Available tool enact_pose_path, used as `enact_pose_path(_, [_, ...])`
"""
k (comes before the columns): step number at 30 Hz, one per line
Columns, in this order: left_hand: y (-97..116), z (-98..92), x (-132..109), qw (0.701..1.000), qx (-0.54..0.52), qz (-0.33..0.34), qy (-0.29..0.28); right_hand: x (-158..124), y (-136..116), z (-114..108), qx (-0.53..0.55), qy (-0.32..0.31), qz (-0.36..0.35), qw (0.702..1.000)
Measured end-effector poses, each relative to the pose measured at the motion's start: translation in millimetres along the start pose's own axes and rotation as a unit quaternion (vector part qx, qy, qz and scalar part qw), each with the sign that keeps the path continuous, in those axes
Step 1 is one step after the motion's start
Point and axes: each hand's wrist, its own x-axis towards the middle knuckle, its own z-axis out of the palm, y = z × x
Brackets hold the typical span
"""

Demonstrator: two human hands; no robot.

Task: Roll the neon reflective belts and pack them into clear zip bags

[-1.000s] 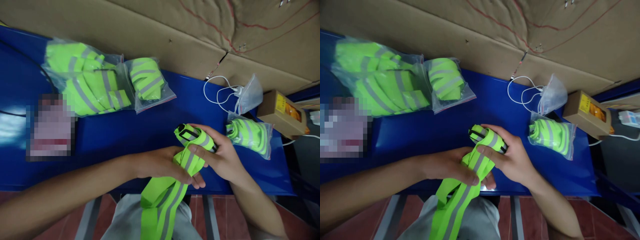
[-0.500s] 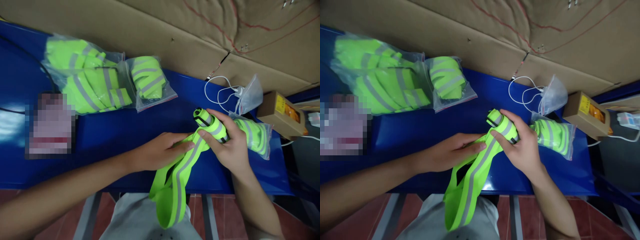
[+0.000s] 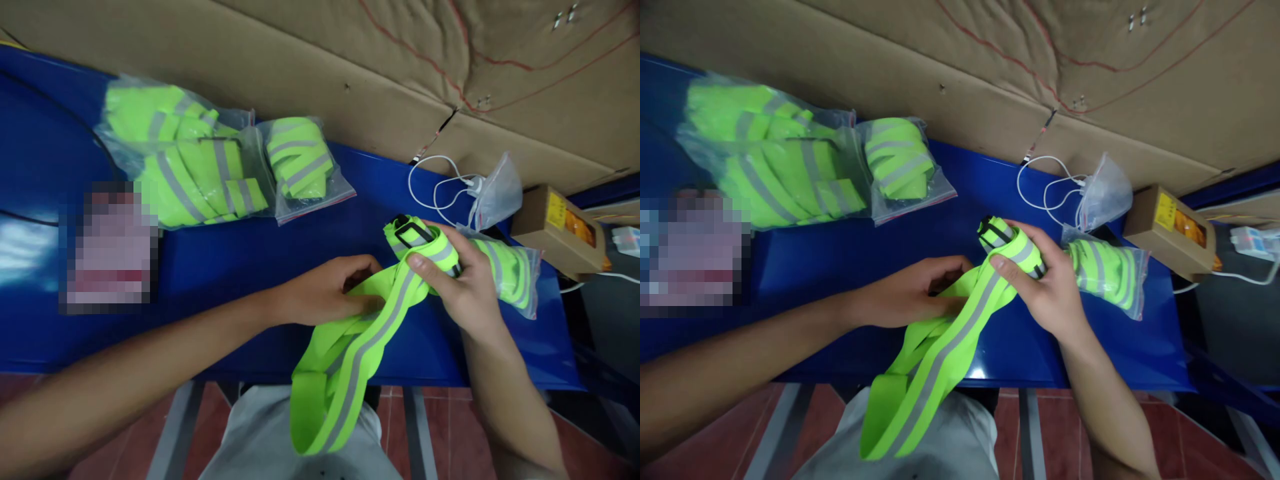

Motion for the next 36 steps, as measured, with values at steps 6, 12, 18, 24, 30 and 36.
enact_pose_path(6, [1.2,-7.1,0.5,0.988,-0.14,0.059,-0.001,-9.7,-7.9,6.3,-0.067,0.005,-0.048,0.997])
enact_pose_path(12, [1.3,7.1,-1.9,0.995,-0.089,0.043,0.003,-18.9,-13.0,14.2,-0.102,0.01,-0.144,0.984])
enact_pose_path(18, [3.7,12.2,-8.0,0.993,-0.079,-0.054,-0.075,-20.9,-14.4,13.0,-0.05,0.015,-0.058,0.997])
enact_pose_path(24, [0.0,10.0,-10.1,0.964,-0.172,-0.127,-0.16,-7.4,-12.7,2.3,0.122,-0.118,0.116,0.979])
enact_pose_path(30, [-4.9,16.7,-13.6,0.956,-0.181,-0.094,-0.212,1.8,-9.9,1.4,0.264,-0.178,0.29,0.902])
enact_pose_path(36, [7.9,21.1,-21.1,0.986,-0.045,-0.052,-0.153,-0.7,5.2,12.4,0.172,-0.122,0.159,0.964])
